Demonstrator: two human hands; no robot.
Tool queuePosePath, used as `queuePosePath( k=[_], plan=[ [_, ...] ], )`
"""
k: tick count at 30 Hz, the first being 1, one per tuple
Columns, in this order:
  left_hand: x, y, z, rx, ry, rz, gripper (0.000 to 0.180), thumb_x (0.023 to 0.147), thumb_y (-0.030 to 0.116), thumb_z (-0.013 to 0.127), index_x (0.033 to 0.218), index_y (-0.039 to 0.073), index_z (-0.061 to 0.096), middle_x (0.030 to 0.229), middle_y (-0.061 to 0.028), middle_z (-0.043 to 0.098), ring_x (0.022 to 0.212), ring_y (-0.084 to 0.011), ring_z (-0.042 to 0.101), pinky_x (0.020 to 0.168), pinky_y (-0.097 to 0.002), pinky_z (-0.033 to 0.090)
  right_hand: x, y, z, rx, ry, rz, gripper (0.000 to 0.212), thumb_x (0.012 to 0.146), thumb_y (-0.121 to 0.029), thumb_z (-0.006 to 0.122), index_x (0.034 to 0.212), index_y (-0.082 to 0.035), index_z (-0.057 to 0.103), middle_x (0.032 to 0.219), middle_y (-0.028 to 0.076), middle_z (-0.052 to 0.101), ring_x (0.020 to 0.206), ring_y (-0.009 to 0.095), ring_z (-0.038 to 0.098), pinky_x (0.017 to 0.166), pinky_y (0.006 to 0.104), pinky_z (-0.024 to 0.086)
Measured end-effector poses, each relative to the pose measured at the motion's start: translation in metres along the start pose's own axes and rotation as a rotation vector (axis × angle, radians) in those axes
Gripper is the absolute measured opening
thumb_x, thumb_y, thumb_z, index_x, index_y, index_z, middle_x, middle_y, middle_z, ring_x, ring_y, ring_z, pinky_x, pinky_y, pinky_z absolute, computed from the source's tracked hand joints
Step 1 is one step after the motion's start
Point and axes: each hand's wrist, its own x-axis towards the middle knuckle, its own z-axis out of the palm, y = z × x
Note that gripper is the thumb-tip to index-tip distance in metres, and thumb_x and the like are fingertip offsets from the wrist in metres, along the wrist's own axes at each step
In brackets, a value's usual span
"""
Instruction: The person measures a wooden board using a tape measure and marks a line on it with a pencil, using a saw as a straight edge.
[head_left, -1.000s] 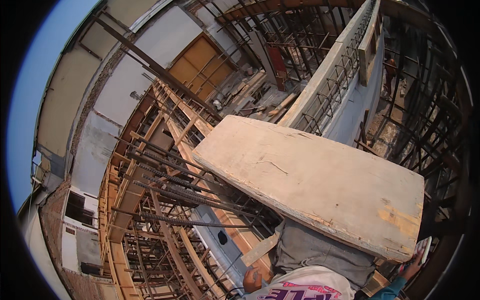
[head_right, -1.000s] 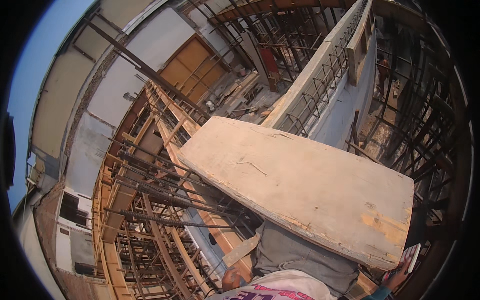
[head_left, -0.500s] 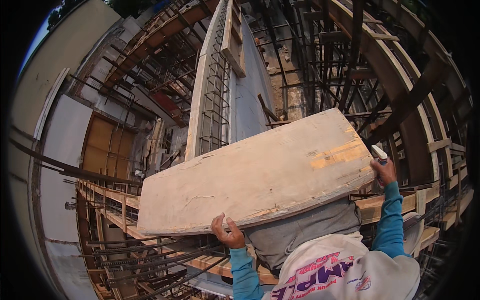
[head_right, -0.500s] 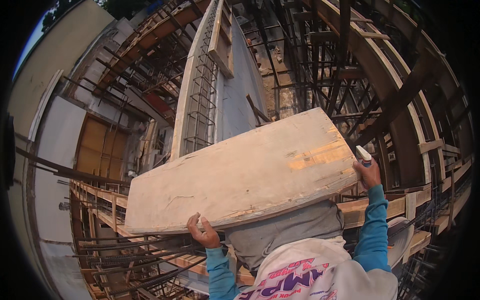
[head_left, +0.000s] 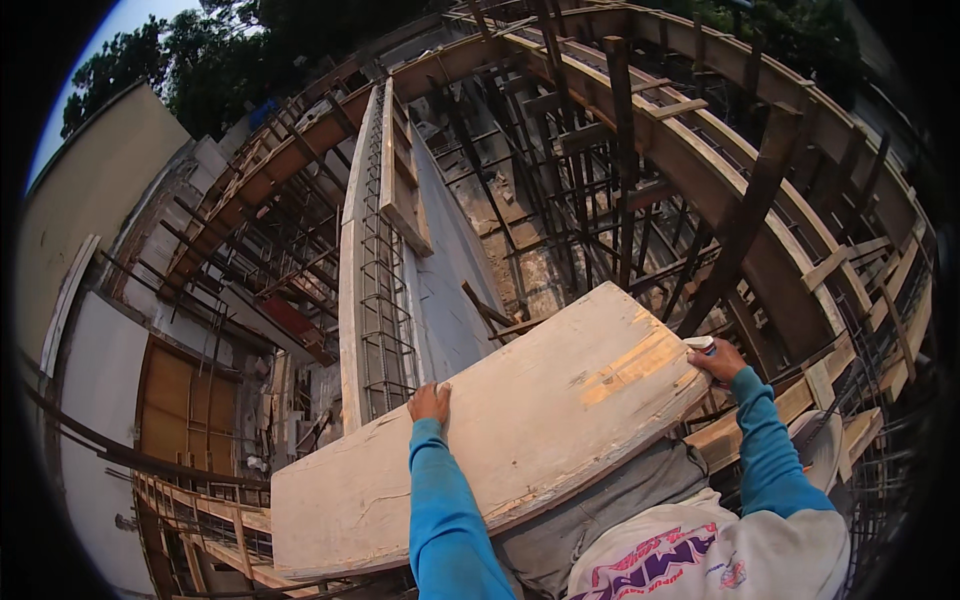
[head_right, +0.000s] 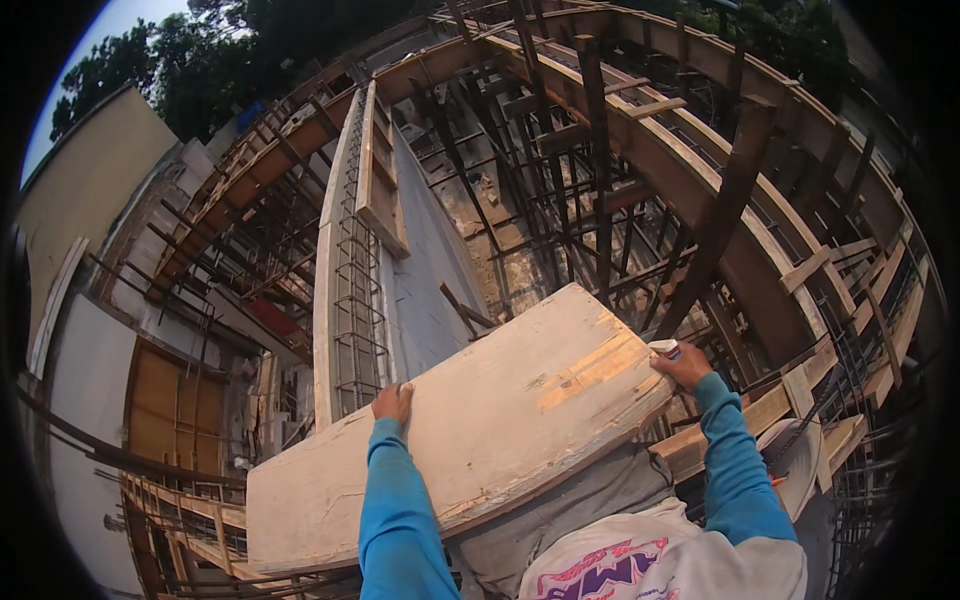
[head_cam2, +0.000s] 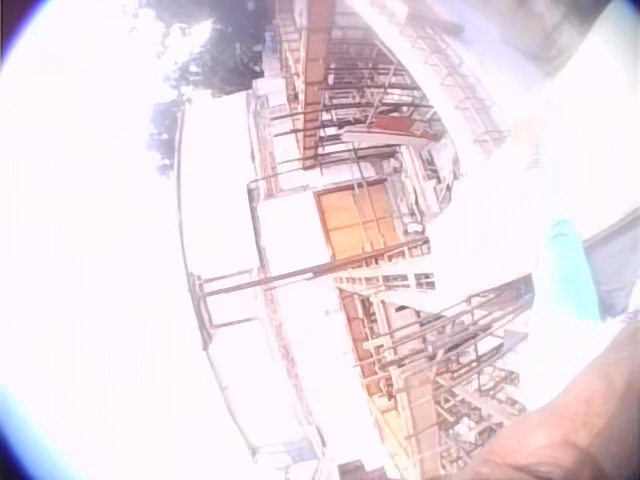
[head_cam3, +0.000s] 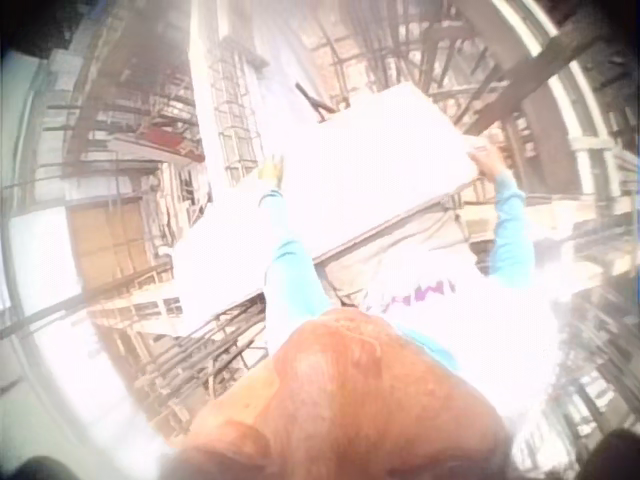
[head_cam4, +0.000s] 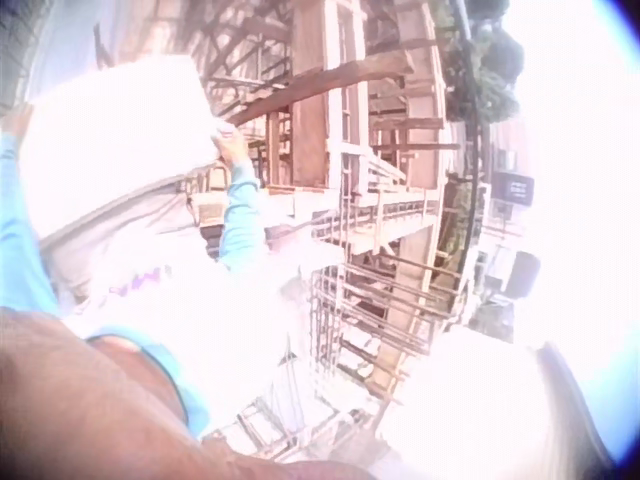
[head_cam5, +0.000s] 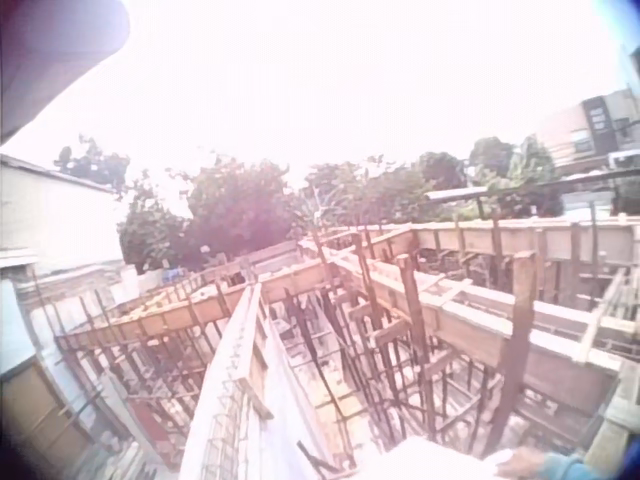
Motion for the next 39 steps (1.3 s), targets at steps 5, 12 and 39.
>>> queuePosePath(
  k=[5, 12, 39],
  plan=[
    [0.029, -0.012, -0.008, 0.235, -0.274, -0.235, 0.068, 0.091, 0.060, 0.028, 0.108, 0.007, 0.067, 0.109, -0.0194, 0.064, 0.106, -0.0367, 0.058, 0.103, -0.0525, 0.030, -0.007, -0.009, 0.007, 0.008, 0.069, 0.005, 0.050, 0.072, -0.025, 0.076, 0.111, 0.002, 0.062, 0.103, 0.013, 0.067, 0.093, 0.019, 0.064, 0.083, 0.0324, 0.050],
    [0.014, 0.002, -0.012, 0.218, -0.161, -0.203, 0.064, 0.093, 0.053, 0.028, 0.099, 0.005, 0.069, 0.104, -0.0204, 0.065, 0.101, -0.0369, 0.059, 0.098, -0.0516, 0.034, -0.020, -0.013, 0.011, 0.324, 0.004, -0.004, 0.051, 0.075, -0.013, 0.074, 0.118, 0.005, 0.056, 0.110, 0.013, 0.064, 0.098, 0.018, 0.061, 0.086, 0.0318, 0.049],
    [-0.030, 0.012, -0.175, 0.178, 0.314, -0.113, 0.047, 0.092, 0.042, 0.048, 0.074, 0.002, 0.063, 0.079, -0.0169, 0.064, 0.077, -0.0343, 0.056, 0.082, -0.0430, 0.036, -0.061, -0.040, 0.032, 0.493, -0.056, -0.122, 0.055, 0.080, -0.027, 0.075, 0.120, 0.003, 0.053, 0.102, 0.007, 0.062, 0.090, 0.015, 0.058, 0.080, 0.0291, 0.048]
  ],
)
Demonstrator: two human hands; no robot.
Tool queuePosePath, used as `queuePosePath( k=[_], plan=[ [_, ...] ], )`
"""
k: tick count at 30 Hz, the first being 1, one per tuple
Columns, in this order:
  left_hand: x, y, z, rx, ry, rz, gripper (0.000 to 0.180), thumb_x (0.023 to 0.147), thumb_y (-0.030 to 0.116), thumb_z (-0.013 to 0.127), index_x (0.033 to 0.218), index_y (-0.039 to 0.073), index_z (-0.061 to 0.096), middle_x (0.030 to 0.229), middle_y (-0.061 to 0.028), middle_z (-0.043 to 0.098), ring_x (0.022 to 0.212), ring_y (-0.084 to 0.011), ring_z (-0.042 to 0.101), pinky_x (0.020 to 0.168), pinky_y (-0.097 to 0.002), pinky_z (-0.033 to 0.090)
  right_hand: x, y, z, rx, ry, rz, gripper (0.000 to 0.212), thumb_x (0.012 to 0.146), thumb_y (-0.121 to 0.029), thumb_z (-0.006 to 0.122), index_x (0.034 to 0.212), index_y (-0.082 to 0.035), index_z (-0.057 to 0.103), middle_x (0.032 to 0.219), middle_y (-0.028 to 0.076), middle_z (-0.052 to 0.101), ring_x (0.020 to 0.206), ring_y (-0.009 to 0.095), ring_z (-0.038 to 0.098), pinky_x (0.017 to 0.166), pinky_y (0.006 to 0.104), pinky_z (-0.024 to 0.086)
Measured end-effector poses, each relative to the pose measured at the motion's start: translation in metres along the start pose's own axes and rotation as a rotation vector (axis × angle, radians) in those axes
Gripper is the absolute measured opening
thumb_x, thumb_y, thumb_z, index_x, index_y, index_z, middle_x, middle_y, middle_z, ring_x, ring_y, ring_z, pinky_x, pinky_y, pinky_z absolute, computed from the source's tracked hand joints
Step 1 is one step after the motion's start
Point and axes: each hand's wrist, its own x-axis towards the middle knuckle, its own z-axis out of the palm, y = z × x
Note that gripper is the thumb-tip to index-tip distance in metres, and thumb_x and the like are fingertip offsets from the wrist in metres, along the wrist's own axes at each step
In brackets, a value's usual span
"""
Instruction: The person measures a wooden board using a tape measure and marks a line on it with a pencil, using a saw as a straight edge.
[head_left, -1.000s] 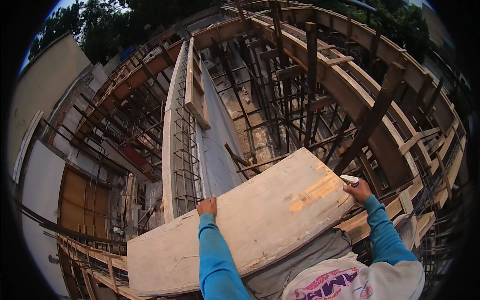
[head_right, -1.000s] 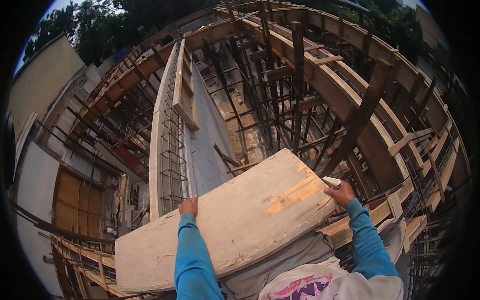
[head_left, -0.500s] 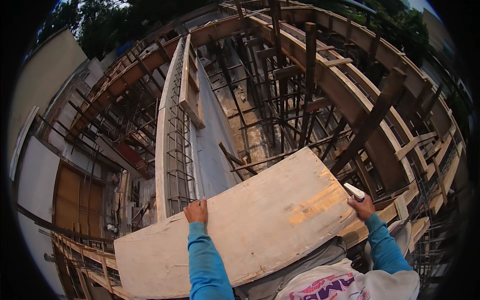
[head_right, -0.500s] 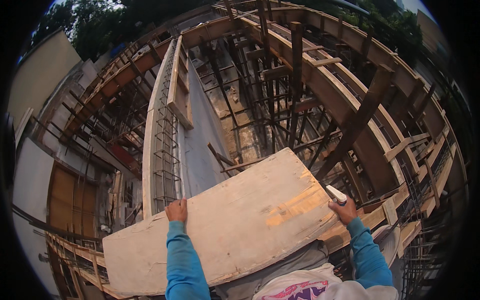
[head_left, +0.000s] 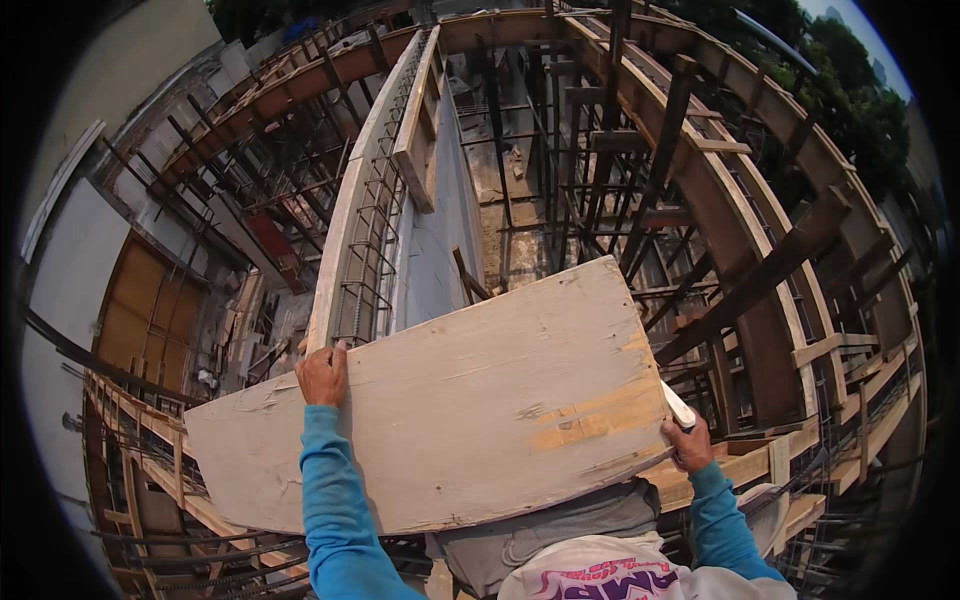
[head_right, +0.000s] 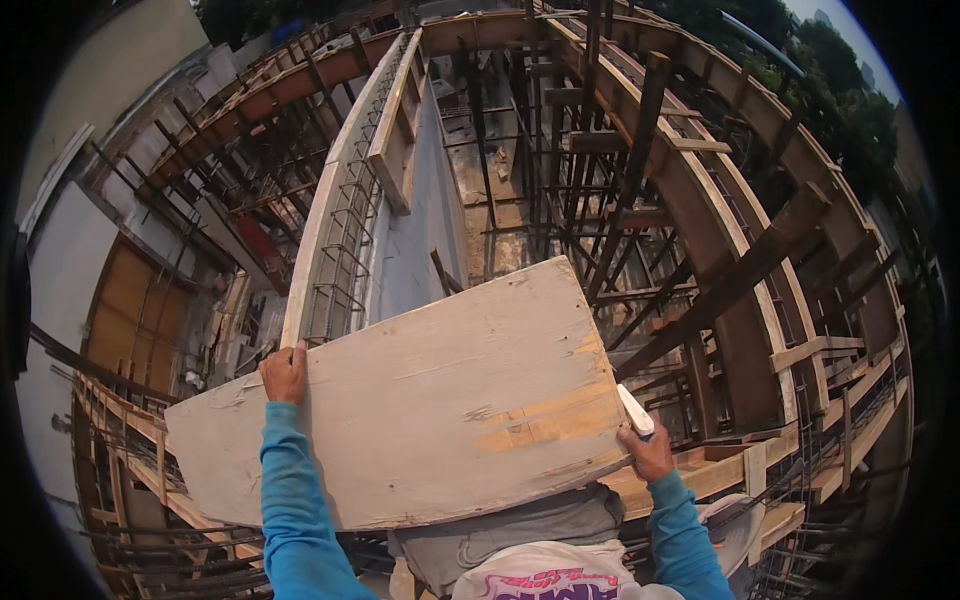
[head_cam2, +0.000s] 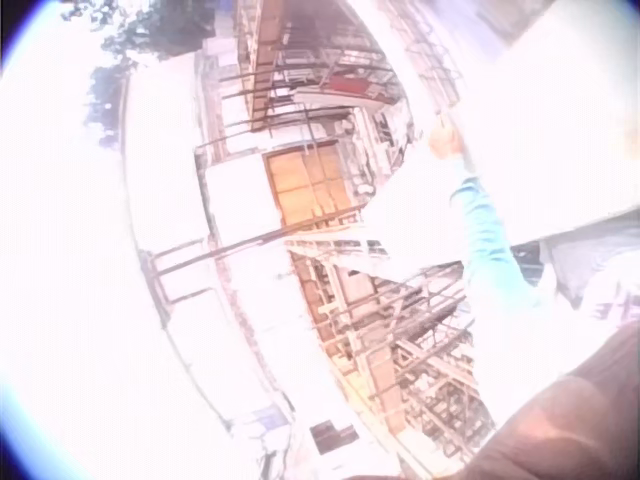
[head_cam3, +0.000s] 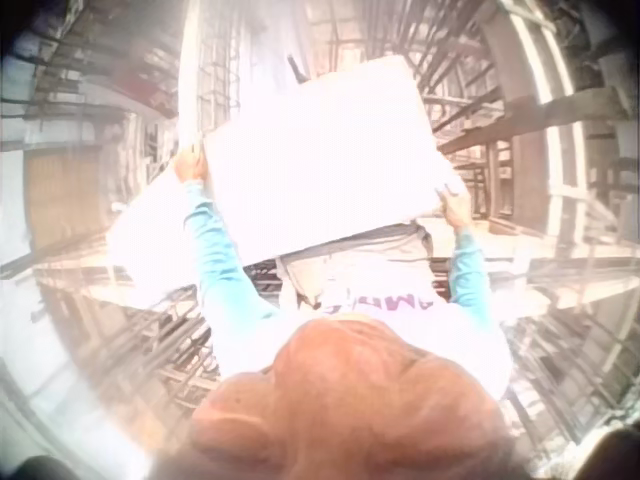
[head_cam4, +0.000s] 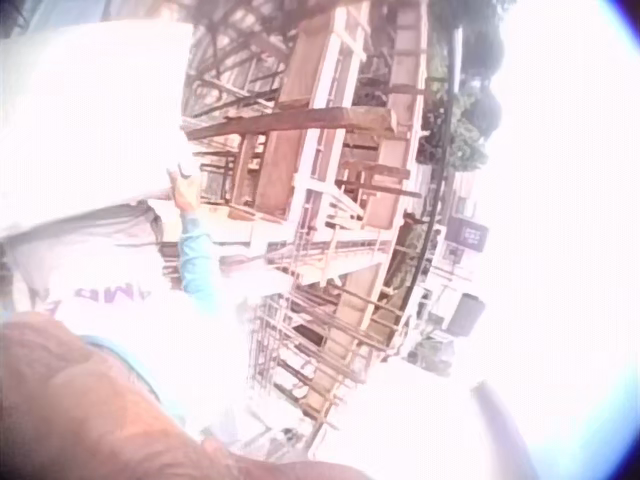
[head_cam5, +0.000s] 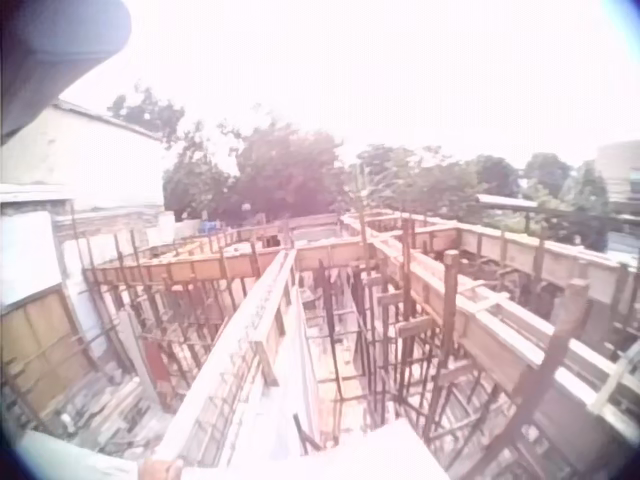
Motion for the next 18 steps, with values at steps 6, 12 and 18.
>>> queuePosePath(
  k=[6, 12, 18],
  plan=[
    [0.004, -0.020, 0.058, -0.084, 0.069, -0.019, 0.050, 0.092, 0.042, 0.045, 0.073, 0.001, 0.065, 0.083, -0.0194, 0.065, 0.082, -0.0357, 0.057, 0.083, -0.0443, 0.036, 0.012, 0.017, 0.014, -0.041, 0.028, -0.004, 0.045, 0.078, -0.021, 0.075, 0.110, 0.005, 0.057, 0.098, 0.008, 0.063, 0.089, 0.014, 0.059, 0.079, 0.0286, 0.048],
    [-0.009, -0.014, 0.143, 0.043, -0.217, -0.102, 0.050, 0.092, 0.042, 0.041, 0.083, 0.003, 0.071, 0.090, -0.0196, 0.066, 0.090, -0.0351, 0.059, 0.089, -0.0458, 0.036, 0.014, 0.052, 0.006, -0.156, 0.057, 0.023, 0.047, 0.076, -0.018, 0.075, 0.113, 0.006, 0.057, 0.098, 0.008, 0.064, 0.089, 0.014, 0.059, 0.080, 0.0294, 0.049],
    [-0.011, -0.021, 0.152, 0.005, -0.202, -0.031, 0.048, 0.092, 0.042, 0.041, 0.092, 0.003, 0.069, 0.099, -0.0168, 0.065, 0.099, -0.0333, 0.057, 0.093, -0.0460, 0.035, 0.014, 0.005, 0.025, 0.095, 0.037, 0.159, 0.048, 0.077, -0.010, 0.074, 0.117, 0.009, 0.055, 0.107, 0.013, 0.063, 0.092, 0.018, 0.062, 0.082, 0.0321, 0.051]
  ],
)
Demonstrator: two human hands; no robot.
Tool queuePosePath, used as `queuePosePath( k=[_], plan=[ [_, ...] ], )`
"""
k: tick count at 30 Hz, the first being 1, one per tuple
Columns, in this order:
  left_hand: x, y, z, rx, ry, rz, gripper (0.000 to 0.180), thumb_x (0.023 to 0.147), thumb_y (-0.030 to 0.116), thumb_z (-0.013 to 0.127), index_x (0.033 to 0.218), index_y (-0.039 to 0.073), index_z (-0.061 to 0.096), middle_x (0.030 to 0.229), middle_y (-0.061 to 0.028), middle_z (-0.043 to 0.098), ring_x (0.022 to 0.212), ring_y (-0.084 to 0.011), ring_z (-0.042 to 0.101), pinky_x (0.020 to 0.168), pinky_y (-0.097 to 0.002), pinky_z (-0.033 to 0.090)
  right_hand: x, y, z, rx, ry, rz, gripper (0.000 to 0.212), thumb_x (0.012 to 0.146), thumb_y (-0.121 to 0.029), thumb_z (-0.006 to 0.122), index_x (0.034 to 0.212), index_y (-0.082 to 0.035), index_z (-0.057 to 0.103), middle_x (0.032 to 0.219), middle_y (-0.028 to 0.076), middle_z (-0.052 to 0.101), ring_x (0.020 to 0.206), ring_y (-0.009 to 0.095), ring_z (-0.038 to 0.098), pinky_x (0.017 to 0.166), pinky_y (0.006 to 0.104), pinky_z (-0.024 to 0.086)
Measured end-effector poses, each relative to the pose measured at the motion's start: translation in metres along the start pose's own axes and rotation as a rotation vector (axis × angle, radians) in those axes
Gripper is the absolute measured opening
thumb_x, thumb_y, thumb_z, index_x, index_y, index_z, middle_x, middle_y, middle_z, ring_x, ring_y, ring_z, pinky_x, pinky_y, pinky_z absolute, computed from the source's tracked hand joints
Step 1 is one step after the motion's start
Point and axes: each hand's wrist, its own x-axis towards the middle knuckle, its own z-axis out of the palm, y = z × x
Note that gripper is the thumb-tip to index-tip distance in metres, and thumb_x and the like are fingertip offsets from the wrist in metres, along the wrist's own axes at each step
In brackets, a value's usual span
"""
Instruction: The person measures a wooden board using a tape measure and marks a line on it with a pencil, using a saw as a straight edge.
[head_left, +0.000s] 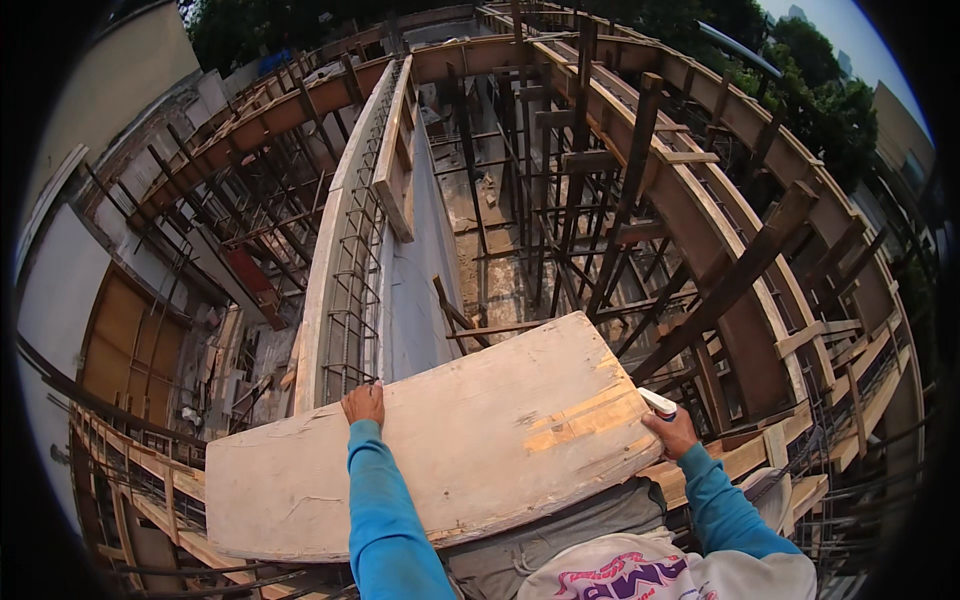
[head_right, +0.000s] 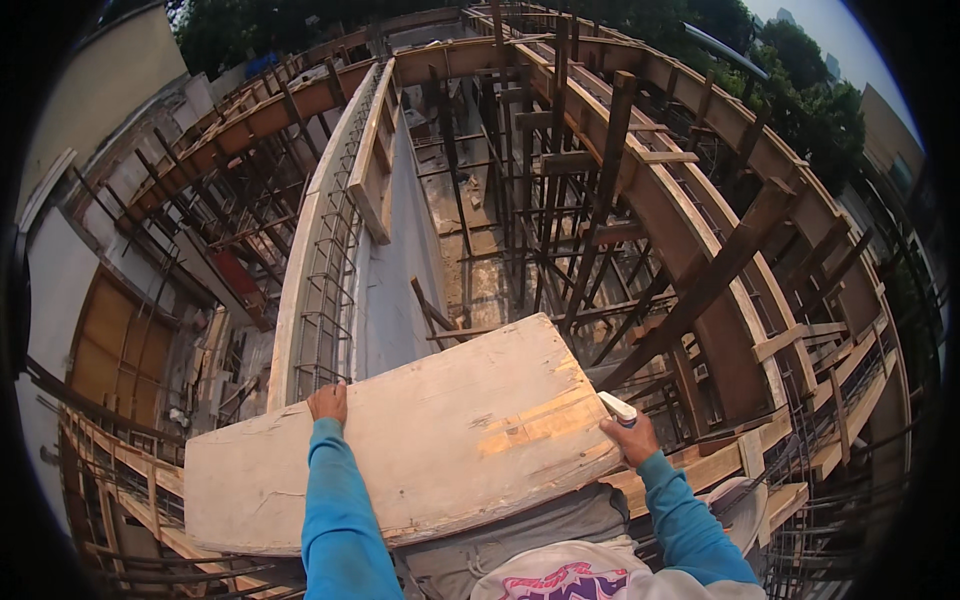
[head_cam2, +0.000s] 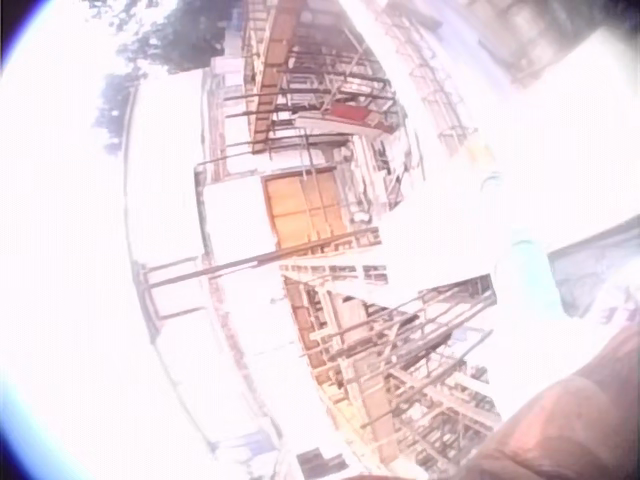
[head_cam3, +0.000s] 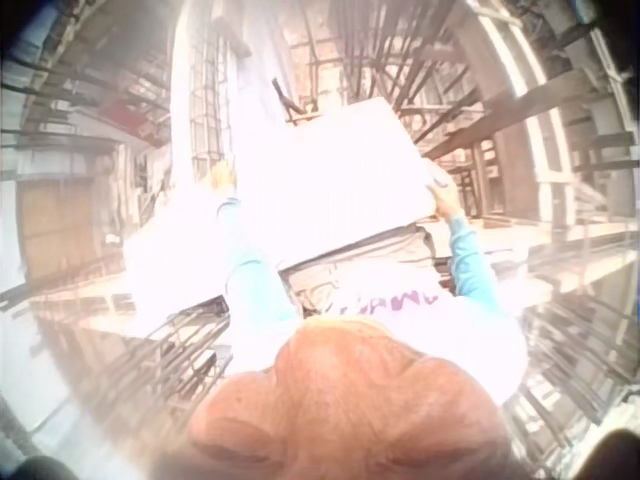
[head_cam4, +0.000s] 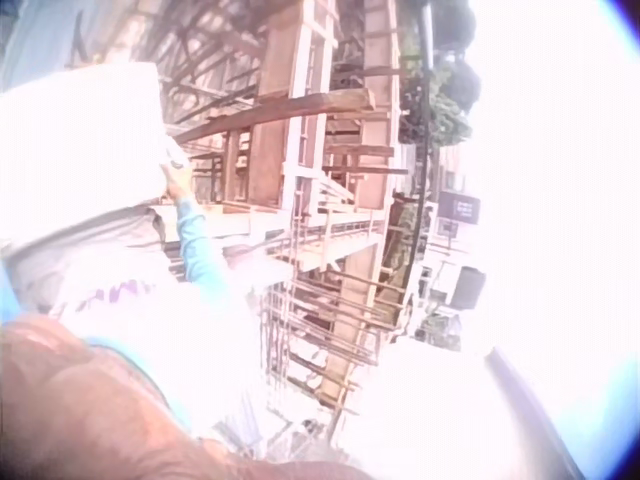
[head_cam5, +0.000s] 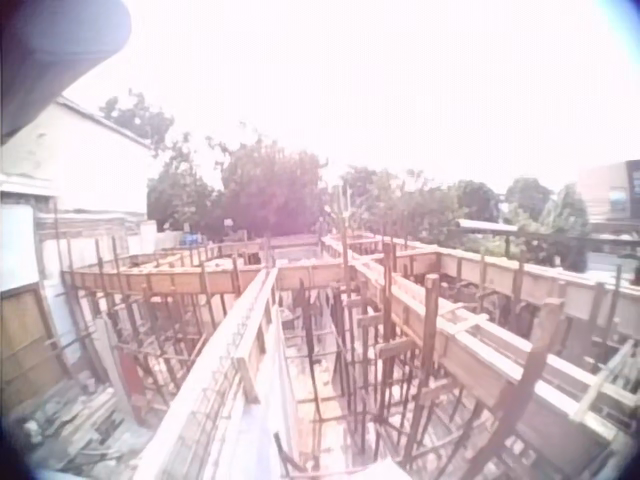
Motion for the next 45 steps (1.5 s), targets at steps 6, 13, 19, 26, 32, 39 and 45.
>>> queuePosePath(
  k=[6, 13, 19, 26, 32, 39, 45],
  plan=[
    [0.005, 0.039, 0.004, -0.128, -0.061, -0.077, 0.046, 0.088, 0.047, 0.047, 0.104, 0.008, 0.066, 0.112, -0.0138, 0.061, 0.114, -0.0315, 0.050, 0.105, -0.0530, 0.025, 0.022, 0.007, 0.010, -0.169, 0.067, -0.169, 0.048, 0.073, -0.020, 0.079, 0.108, 0.006, 0.059, 0.095, 0.009, 0.065, 0.085, 0.015, 0.060, 0.076, 0.0297, 0.049],
    [-0.087, 0.229, -0.005, -0.563, 0.055, 0.280, 0.050, 0.085, 0.045, 0.058, 0.123, 0.012, 0.053, 0.127, -0.0099, 0.050, 0.124, -0.0287, 0.041, 0.105, -0.0556, 0.023, 0.046, 0.012, 0.010, -0.249, 0.089, -0.207, 0.042, 0.074, -0.022, 0.079, 0.101, 0.004, 0.059, 0.087, 0.007, 0.063, 0.079, 0.013, 0.057, 0.072, 0.0302, 0.049],
    [-0.246, 0.279, -0.035, -0.545, -0.135, 0.436, 0.057, 0.084, 0.046, 0.060, 0.126, 0.009, 0.050, 0.136, -0.0147, 0.042, 0.129, -0.0344, 0.034, 0.105, -0.0603, 0.019, 0.033, 0.033, -0.004, -0.331, 0.046, -0.195, 0.056, 0.082, -0.041, 0.069, 0.114, 0.003, 0.057, 0.104, 0.014, 0.065, 0.094, 0.021, 0.062, 0.082, 0.0349, 0.049],
    [-0.268, 0.281, -0.047, -0.312, -0.137, 0.559, 0.059, 0.084, 0.046, 0.059, 0.129, 0.009, 0.048, 0.139, -0.0149, 0.038, 0.133, -0.0348, 0.028, 0.108, -0.0603, 0.015, 0.012, -0.017, -0.002, -0.399, 0.230, -0.344, 0.042, 0.084, -0.037, 0.068, 0.101, 0.000, 0.060, 0.081, 0.007, 0.062, 0.075, 0.014, 0.056, 0.068, 0.0335, 0.047],
    [-0.264, 0.289, -0.052, -0.308, -0.122, 0.544, 0.059, 0.084, 0.044, 0.058, 0.129, 0.008, 0.048, 0.139, -0.0149, 0.037, 0.134, -0.0344, 0.028, 0.109, -0.0587, 0.015, -0.020, -0.072, 0.001, -0.144, 0.199, -0.445, 0.032, 0.087, -0.027, 0.067, 0.102, 0.000, 0.059, 0.089, 0.005, 0.062, 0.081, 0.010, 0.054, 0.071, 0.0277, 0.046],
    [-0.269, 0.289, -0.048, -0.355, -0.137, 0.533, 0.058, 0.084, 0.043, 0.060, 0.129, 0.010, 0.048, 0.139, -0.0150, 0.037, 0.133, -0.0344, 0.029, 0.109, -0.0576, 0.016, -0.068, -0.062, -0.004, 0.022, 0.142, -0.375, 0.032, 0.088, -0.018, 0.065, 0.111, 0.003, 0.057, 0.096, 0.006, 0.062, 0.089, 0.009, 0.055, 0.077, 0.0244, 0.046],
    [-0.262, 0.291, -0.042, -0.331, -0.126, 0.540, 0.058, 0.083, 0.045, 0.061, 0.126, 0.008, 0.050, 0.132, -0.0160, 0.042, 0.128, -0.0339, 0.035, 0.106, -0.0525, 0.021, -0.112, -0.021, -0.031, -0.046, 0.202, -0.384, 0.024, 0.085, -0.015, 0.066, 0.100, 0.002, 0.058, 0.086, 0.005, 0.060, 0.079, 0.009, 0.054, 0.068, 0.0249, 0.046]
  ],
)
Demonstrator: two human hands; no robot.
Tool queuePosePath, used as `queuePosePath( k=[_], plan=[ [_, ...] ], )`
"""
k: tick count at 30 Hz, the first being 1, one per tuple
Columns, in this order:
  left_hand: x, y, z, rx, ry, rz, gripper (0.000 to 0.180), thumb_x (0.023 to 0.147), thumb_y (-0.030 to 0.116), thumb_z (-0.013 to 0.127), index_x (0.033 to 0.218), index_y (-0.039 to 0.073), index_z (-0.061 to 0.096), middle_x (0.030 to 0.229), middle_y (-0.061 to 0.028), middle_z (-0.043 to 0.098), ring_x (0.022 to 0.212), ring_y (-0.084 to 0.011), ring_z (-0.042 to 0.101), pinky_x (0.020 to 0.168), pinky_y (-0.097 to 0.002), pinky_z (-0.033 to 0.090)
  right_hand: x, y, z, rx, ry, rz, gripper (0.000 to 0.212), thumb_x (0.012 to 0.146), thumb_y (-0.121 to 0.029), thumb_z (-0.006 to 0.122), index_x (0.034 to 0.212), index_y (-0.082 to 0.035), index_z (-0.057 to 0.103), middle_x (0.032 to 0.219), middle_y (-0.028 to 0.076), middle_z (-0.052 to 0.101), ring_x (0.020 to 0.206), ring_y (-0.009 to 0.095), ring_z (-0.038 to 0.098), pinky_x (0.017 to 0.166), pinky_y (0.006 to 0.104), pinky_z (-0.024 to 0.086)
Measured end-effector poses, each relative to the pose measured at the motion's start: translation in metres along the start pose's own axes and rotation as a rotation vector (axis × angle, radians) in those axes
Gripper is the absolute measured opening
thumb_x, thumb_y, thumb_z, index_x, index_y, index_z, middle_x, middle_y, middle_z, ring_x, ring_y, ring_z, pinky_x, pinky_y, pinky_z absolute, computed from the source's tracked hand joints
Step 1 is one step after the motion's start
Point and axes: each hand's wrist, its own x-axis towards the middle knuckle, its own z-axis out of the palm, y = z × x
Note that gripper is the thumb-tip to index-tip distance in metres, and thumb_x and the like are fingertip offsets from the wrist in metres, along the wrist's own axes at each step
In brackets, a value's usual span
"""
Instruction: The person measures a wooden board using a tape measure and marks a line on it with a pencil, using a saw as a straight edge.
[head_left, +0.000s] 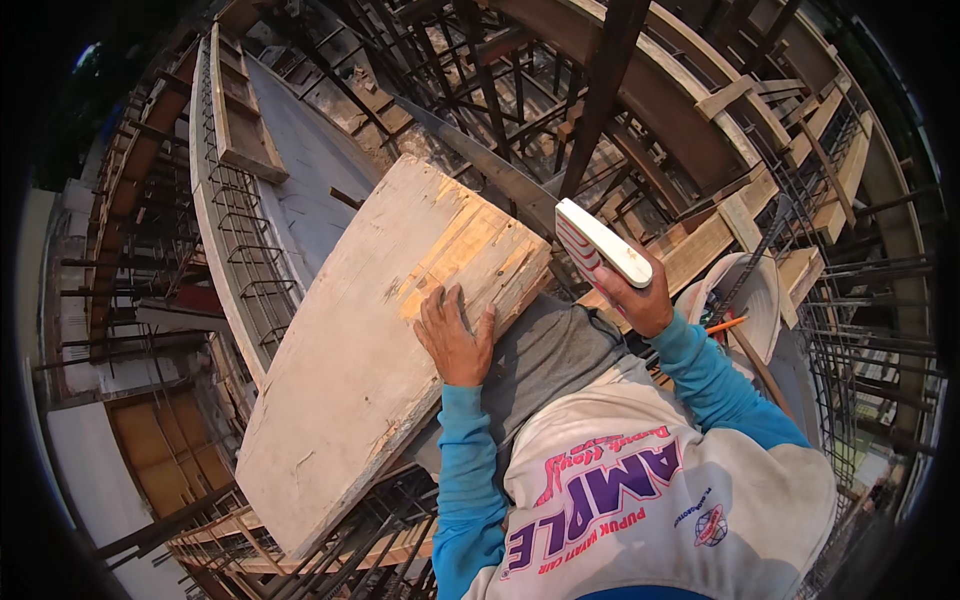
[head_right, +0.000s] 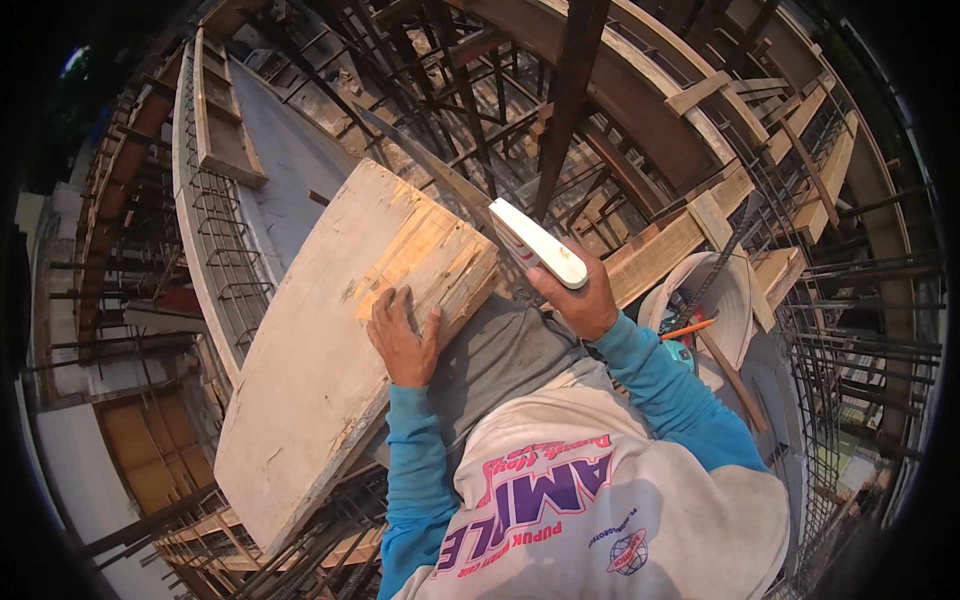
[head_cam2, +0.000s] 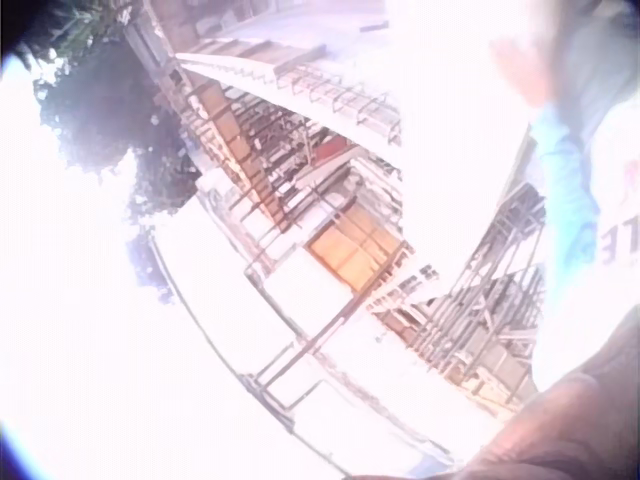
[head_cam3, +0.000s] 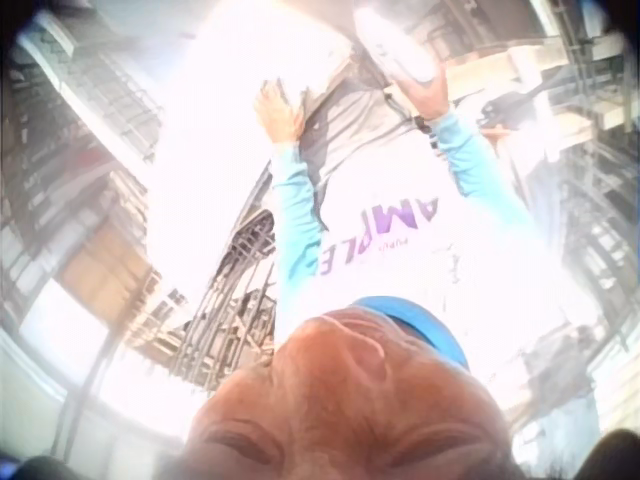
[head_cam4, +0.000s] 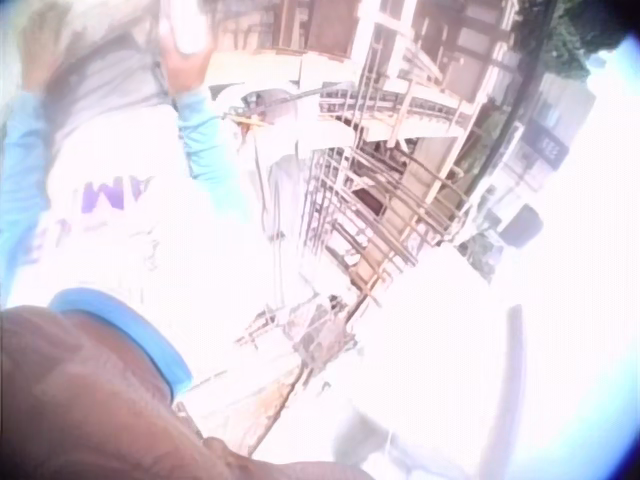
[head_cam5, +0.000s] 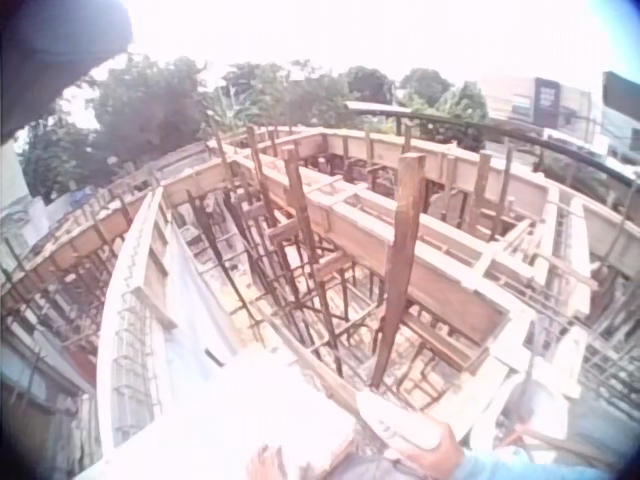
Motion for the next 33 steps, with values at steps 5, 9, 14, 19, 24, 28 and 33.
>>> queuePosePath(
  k=[5, 9, 14, 19, 24, 28, 33],
  plan=[
    [0.022, 0.026, -0.001, 0.021, 0.027, 0.144, 0.058, 0.083, 0.045, 0.062, 0.125, 0.006, 0.050, 0.126, -0.0171, 0.045, 0.121, -0.0340, 0.038, 0.103, -0.0481, 0.024, -0.031, 0.005, -0.019, -0.061, -0.023, -0.059, 0.021, 0.083, -0.014, 0.067, 0.095, 0.001, 0.058, 0.078, 0.004, 0.059, 0.071, 0.009, 0.053, 0.064, 0.0249, 0.044],
    [0.031, 0.048, 0.025, -0.025, -0.009, 0.175, 0.058, 0.087, 0.046, 0.056, 0.127, 0.006, 0.046, 0.130, -0.0169, 0.040, 0.129, -0.0345, 0.030, 0.106, -0.0580, 0.016, -0.052, 0.014, -0.030, -0.243, -0.085, -0.129, 0.020, 0.078, -0.012, 0.069, 0.091, 0.001, 0.059, 0.072, 0.007, 0.059, 0.060, 0.016, 0.054, 0.057, 0.0284, 0.043],
    [0.049, 0.075, 0.050, -0.063, 0.093, 0.015, 0.040, 0.090, 0.036, 0.051, 0.112, 0.002, 0.049, 0.124, -0.0145, 0.042, 0.124, -0.0325, 0.034, 0.104, -0.0570, 0.021, -0.060, 0.014, -0.027, -0.236, 0.003, -0.254, 0.019, 0.077, -0.009, 0.069, 0.090, 0.000, 0.059, 0.069, 0.009, 0.059, 0.059, 0.017, 0.057, 0.056, 0.0300, 0.044],
    [0.052, 0.078, 0.066, 0.128, 0.210, -0.012, 0.039, 0.087, 0.032, 0.054, 0.113, 0.004, 0.046, 0.119, -0.0130, 0.045, 0.119, -0.0312, 0.039, 0.100, -0.0525, 0.026, -0.069, 0.035, -0.035, -0.275, -0.054, -0.240, 0.018, 0.074, -0.009, 0.071, 0.084, -0.001, 0.059, 0.067, 0.011, 0.058, 0.056, 0.023, 0.059, 0.054, 0.0311, 0.045],
    [0.056, 0.079, 0.073, 0.195, 0.123, -0.054, 0.047, 0.086, 0.035, 0.054, 0.119, 0.002, 0.044, 0.125, -0.0120, 0.039, 0.126, -0.0308, 0.032, 0.106, -0.0584, 0.019, -0.076, 0.043, -0.037, -0.314, -0.108, -0.334, 0.019, 0.072, -0.005, 0.072, 0.084, -0.001, 0.058, 0.070, 0.013, 0.060, 0.060, 0.026, 0.062, 0.055, 0.0328, 0.047],
    [0.056, 0.080, 0.081, 0.302, 0.043, -0.075, 0.058, 0.082, 0.031, 0.057, 0.129, 0.002, 0.040, 0.132, -0.0123, 0.036, 0.130, -0.0322, 0.027, 0.107, -0.0597, 0.017, -0.079, 0.036, -0.032, -0.250, -0.076, -0.258, 0.040, 0.074, -0.003, 0.071, 0.109, 0.001, 0.054, 0.084, 0.015, 0.064, 0.077, 0.032, 0.066, 0.067, 0.0341, 0.051],
    [0.055, 0.078, 0.083, 0.276, 0.107, -0.037, 0.059, 0.082, 0.034, 0.059, 0.128, 0.003, 0.040, 0.134, -0.0107, 0.037, 0.130, -0.0315, 0.030, 0.105, -0.0592, 0.020, -0.085, 0.032, -0.039, -0.334, -0.179, -0.219, 0.066, 0.074, -0.002, 0.067, 0.134, 0.000, 0.042, 0.108, 0.021, 0.063, 0.092, 0.035, 0.064, 0.077, 0.0360, 0.052]
  ],
)
